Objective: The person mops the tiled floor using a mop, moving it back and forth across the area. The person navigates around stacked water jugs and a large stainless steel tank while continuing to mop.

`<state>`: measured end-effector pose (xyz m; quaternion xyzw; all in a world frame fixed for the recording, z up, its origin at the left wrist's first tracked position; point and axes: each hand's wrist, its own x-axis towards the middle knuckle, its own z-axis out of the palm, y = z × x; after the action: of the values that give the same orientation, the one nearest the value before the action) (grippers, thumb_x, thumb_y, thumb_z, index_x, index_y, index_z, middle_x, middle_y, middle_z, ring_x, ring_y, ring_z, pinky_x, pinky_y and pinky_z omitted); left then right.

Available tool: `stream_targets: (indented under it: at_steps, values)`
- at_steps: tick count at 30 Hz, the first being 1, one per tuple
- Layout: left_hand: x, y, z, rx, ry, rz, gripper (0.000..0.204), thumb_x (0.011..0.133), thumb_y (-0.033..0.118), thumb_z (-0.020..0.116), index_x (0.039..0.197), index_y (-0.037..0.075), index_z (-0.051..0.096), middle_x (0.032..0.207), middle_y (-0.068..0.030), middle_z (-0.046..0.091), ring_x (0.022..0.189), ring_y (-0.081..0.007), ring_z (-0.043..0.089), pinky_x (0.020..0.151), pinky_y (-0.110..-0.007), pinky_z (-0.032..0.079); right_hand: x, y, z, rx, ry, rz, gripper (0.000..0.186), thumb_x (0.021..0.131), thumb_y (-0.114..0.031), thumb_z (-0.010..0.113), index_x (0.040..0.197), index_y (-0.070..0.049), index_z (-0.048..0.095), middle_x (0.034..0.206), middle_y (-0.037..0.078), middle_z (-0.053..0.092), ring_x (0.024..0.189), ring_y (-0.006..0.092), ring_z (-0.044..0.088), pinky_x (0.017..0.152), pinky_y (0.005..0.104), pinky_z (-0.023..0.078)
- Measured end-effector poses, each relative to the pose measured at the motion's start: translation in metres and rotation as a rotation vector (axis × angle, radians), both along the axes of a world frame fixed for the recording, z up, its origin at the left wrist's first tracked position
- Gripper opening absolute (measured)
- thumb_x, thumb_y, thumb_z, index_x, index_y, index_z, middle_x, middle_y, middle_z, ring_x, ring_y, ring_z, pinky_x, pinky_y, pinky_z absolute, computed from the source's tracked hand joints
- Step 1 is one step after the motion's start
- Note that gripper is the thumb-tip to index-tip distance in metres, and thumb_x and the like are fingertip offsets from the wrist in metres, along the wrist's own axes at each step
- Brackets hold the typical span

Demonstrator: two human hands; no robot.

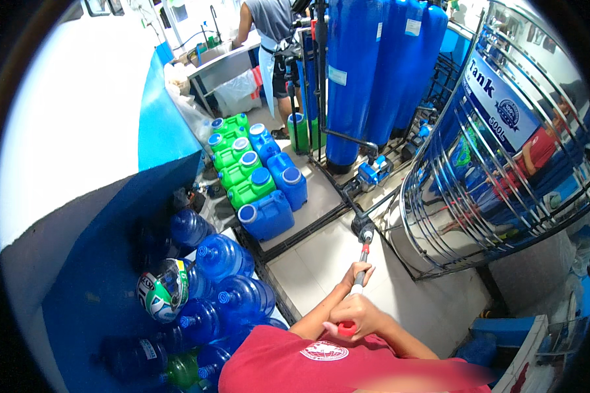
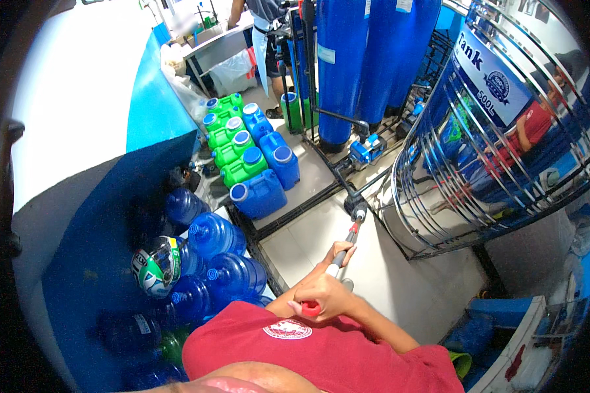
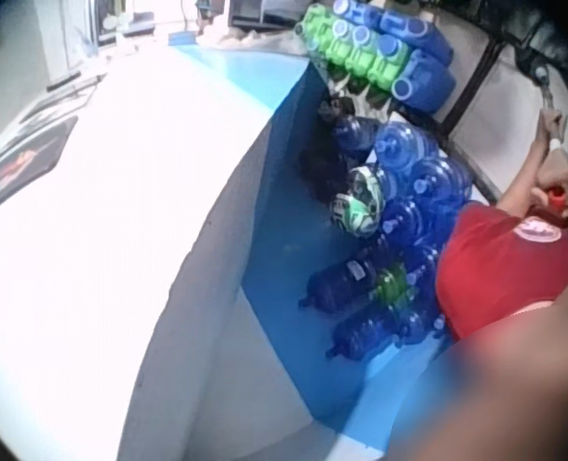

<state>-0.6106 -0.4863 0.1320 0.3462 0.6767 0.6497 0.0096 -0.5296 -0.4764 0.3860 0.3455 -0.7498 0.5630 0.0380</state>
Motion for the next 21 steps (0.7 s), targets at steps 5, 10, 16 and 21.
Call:
stream_targets:
  at_steps: [5,10,16,21]
  values:
    - [0.017,-0.011,0.024,-0.076,-0.043,-0.147,0.035,0.084,0.004,0.06,0.058,0.001,0.037,0.053,-0.0161,0.032,0.045,-0.0234,0.031,0.045,-0.038,0.031,0.001,0.016,0.038,0.025,0.116,0.102,0.031,0.079,-0.006,0.067,0.056,-0.006,0.045,0.049,0.007,0.044,0.043,0.0266,0.047,0.042,0.0366,0.036]
    - [0.057,-0.02,0.068,-0.132,-0.018,-0.349,0.04,0.085,0.01,0.063,0.057,0.003,0.035,0.053,-0.0142,0.028,0.045,-0.0207,0.027,0.044,-0.038,0.028,0.022,0.025,0.074,-0.134,0.037,0.319,0.018,0.083,-0.007,0.065,0.068,-0.003,0.055,0.054,0.01,0.053,0.048,0.0287,0.055,0.044,0.0368,0.039]
    - [0.121,0.007,0.091,-0.25,-0.143,-0.825,0.044,0.084,0.022,0.065,0.056,0.003,0.036,0.051,-0.0087,0.031,0.05,-0.0194,0.031,0.05,-0.036,0.029,0.085,0.069,0.091,-0.036,-0.015,0.463,0.012,0.088,-0.013,0.063,0.083,-0.004,0.056,0.058,0.011,0.057,0.053,0.0283,0.058,0.046,0.0373,0.041]
    - [0.194,0.083,0.079,-0.242,-0.13,-1.217,0.035,0.071,0.028,0.066,0.058,0.002,0.046,0.052,-0.0108,0.042,0.048,-0.0225,0.04,0.049,-0.038,0.032,0.185,0.135,0.096,-0.076,0.021,0.228,0.01,0.087,-0.01,0.064,0.091,-0.002,0.06,0.064,0.01,0.063,0.057,0.0229,0.064,0.047,0.0341,0.046]
